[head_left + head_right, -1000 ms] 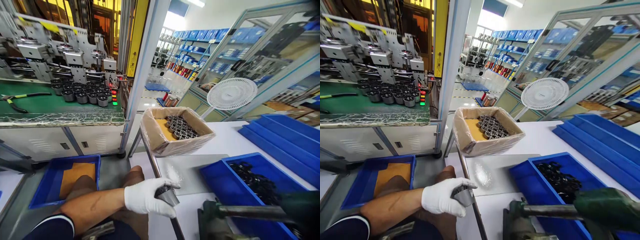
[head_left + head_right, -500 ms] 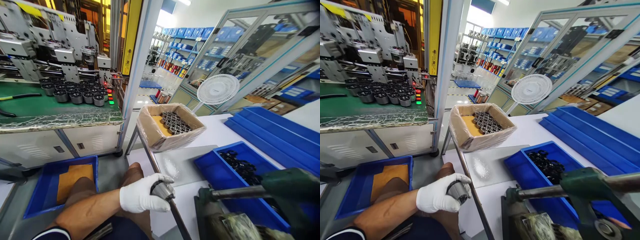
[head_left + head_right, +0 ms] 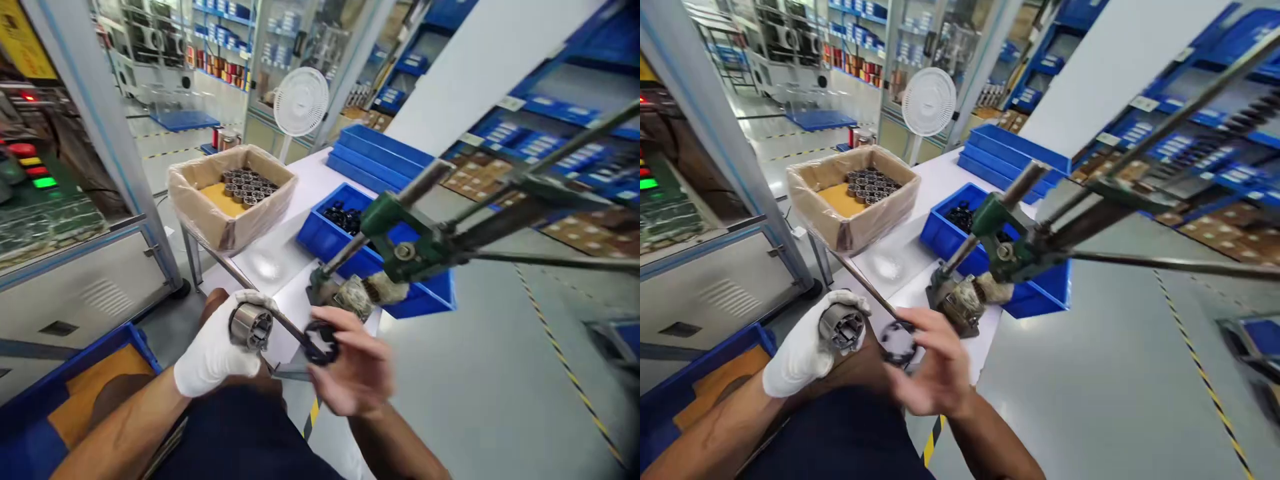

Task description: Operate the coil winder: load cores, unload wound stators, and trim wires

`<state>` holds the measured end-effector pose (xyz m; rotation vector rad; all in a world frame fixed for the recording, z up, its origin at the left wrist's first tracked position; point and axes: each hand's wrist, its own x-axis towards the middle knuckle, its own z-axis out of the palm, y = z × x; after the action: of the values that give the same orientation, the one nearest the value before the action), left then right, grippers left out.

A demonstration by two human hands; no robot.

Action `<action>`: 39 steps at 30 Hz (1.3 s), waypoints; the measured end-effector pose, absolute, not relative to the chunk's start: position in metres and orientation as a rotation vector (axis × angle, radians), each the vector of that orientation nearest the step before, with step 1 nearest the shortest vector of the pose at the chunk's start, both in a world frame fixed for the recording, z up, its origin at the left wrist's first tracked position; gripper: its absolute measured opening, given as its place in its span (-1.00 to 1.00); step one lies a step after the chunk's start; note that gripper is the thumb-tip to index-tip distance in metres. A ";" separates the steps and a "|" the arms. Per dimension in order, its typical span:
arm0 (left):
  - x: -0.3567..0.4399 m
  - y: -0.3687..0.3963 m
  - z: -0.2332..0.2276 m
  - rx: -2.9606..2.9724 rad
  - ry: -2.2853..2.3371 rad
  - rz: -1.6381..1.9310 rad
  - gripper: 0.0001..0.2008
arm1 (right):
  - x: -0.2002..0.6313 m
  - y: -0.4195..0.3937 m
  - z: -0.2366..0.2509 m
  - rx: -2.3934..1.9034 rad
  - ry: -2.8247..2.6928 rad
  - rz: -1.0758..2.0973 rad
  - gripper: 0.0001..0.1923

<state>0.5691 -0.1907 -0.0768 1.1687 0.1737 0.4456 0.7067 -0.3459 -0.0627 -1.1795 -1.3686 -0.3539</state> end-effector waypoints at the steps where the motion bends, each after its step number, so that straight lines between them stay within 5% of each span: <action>1: 0.569 -0.193 -0.074 1.198 0.173 0.467 -0.23 | 0.700 -0.339 -0.065 -1.117 -1.422 -0.333 -0.44; 4: 0.558 -0.200 -0.064 1.264 0.245 0.511 -0.26 | 0.686 -0.315 -0.065 -1.054 -1.596 -0.257 -0.32; 11: 0.540 -0.203 -0.060 1.319 0.359 0.556 -0.29 | 0.687 -0.317 -0.058 -1.133 -1.695 -0.245 -0.51; 20: 0.546 -0.201 -0.064 1.294 0.342 0.426 -0.20 | 0.694 -0.325 -0.053 -1.152 -1.774 -0.218 -0.53; 25: 0.540 -0.200 -0.065 1.439 0.360 0.457 -0.32 | 0.693 -0.324 -0.054 -1.146 -1.793 -0.261 -0.52; 31: 0.544 -0.203 -0.060 1.636 0.427 0.621 -0.52 | 0.688 -0.315 -0.059 -1.123 -1.753 -0.291 -0.44; 39: 0.527 -0.238 -0.070 1.680 0.682 0.506 -0.53 | 0.667 -0.297 -0.042 -0.902 -1.813 -0.180 -0.26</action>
<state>0.5272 -0.2377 -0.0699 1.6803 0.6817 0.5061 0.6666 -0.2968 -0.0422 -0.9020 -1.8130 -0.1796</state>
